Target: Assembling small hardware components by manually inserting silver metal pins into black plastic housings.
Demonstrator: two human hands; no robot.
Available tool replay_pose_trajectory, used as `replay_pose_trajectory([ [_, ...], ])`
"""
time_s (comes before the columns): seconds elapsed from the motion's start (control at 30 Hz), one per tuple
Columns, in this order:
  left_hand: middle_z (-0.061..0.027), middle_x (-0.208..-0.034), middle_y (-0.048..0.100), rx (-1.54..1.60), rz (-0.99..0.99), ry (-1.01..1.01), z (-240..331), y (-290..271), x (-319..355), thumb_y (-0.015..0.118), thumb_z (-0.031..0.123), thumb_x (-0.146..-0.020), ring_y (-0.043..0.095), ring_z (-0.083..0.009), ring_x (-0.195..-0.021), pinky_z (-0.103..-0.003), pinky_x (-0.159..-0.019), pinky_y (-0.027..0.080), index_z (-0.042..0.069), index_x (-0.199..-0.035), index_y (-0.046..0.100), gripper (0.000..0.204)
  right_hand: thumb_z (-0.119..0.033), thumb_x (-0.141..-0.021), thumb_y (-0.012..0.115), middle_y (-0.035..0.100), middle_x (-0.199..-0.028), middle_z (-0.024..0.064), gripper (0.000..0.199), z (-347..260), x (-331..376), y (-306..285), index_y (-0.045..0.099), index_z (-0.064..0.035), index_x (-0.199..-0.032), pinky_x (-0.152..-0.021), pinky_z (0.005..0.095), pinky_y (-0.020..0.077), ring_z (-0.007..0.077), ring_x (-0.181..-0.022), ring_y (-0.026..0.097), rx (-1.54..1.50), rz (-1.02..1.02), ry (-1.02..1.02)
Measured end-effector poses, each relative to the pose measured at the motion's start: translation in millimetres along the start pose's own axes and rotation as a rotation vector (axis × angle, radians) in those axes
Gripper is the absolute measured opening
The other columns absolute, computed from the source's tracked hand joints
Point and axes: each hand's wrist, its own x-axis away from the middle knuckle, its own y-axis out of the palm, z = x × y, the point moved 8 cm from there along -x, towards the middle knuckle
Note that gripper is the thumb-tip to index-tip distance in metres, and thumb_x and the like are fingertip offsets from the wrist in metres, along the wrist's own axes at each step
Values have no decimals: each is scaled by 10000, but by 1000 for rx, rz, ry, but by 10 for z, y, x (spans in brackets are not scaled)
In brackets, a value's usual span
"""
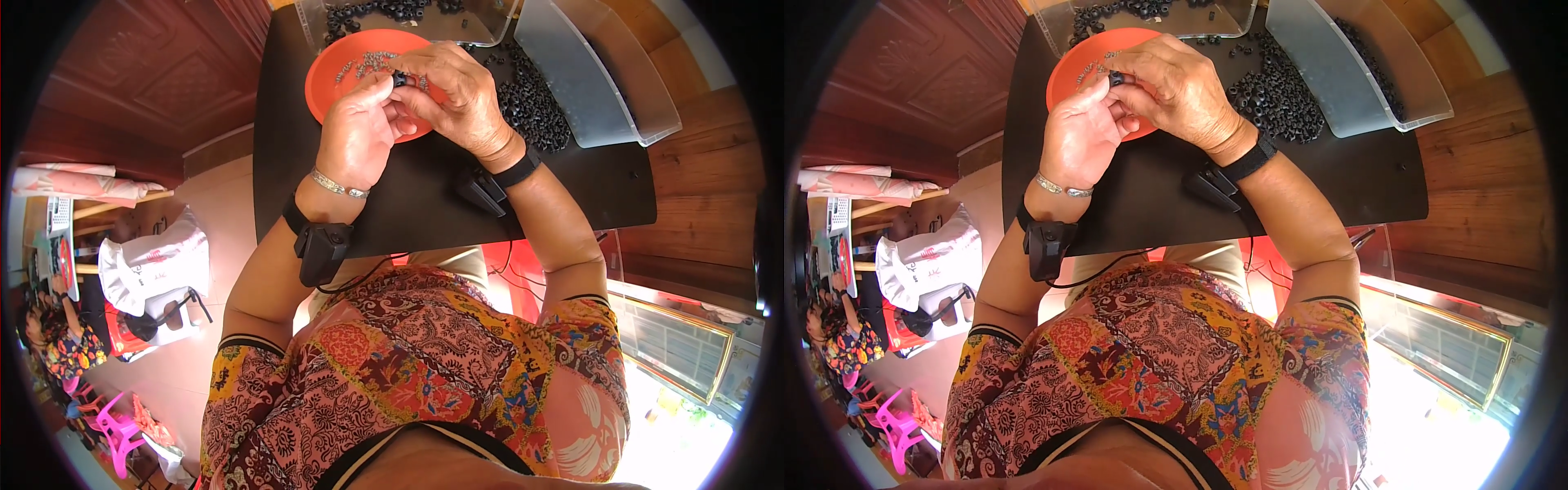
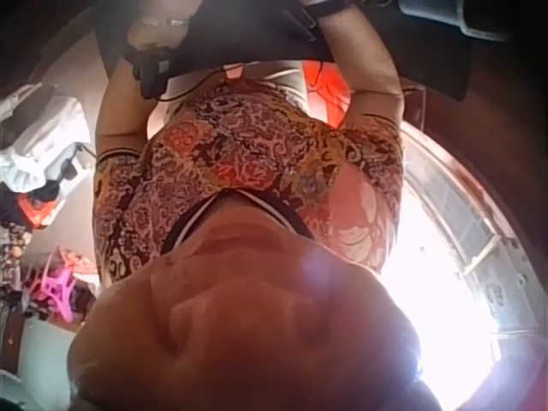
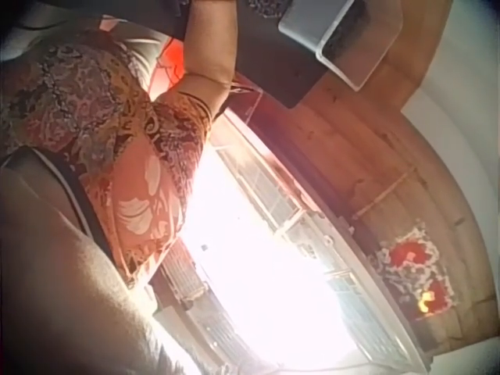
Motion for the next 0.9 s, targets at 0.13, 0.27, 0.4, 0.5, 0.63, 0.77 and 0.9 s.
replay_pose_trajectory([
  [0.13,-19,-914,606,9,-24,32,0,8,0,498,250,-928,548,-126,-814,-271,-707,443,96,-1022,571,195,-111,-669,758,645,-853,66,350,-83,-10,-22,658,-74,-1002,-719,341,517,257,-798,620,113,-16,-72],
  [0.27,-21,-911,603,17,-64,38,6,27,-4,495,242,-928,551,-128,-818,-276,-718,450,89,-1016,571,191,-90,-690,746,652,-897,78,339,-114,-9,-11,650,-60,-1013,-723,342,519,259,-809,621,160,-18,-117],
  [0.4,-22,-900,595,13,-53,48,6,10,-24,485,226,-931,553,-135,-833,-286,-740,456,83,-995,568,177,-83,-695,738,637,-876,81,336,-133,-4,25,640,-55,-1015,-706,344,515,263,-791,611,194,-20,-135],
  [0.5,-26,-901,593,51,-9,78,11,6,-14,468,213,-936,551,-141,-845,-294,-754,452,85,-979,564,166,-80,-698,730,625,-859,81,338,-160,-3,51,630,-49,-1020,-687,345,512,267,-777,603,212,-25,-149],
  [0.63,-35,-908,593,66,-6,70,-18,-25,-28,454,199,-941,550,-148,-856,-306,-769,449,80,-974,562,164,-86,-703,722,619,-845,84,326,-180,14,91,626,-49,-1013,-671,346,510,272,-760,597,242,-47,-148],
  [0.77,-49,-891,598,91,-18,59,-4,-25,-25,449,192,-944,559,-163,-840,-312,-763,450,60,-973,560,175,-85,-703,718,615,-835,89,309,-196,8,77,624,-48,-995,-667,349,509,282,-750,595,217,-35,-145],
  [0.9,-73,-912,618,-40,45,109,61,-68,35,461,201,-943,593,-174,-801,-309,-720,459,30,-1013,564,211,-95,-698,728,625,-845,83,289,-97,-106,-202,639,-62,-971,-666,353,507,278,-752,596,373,30,-178],
])
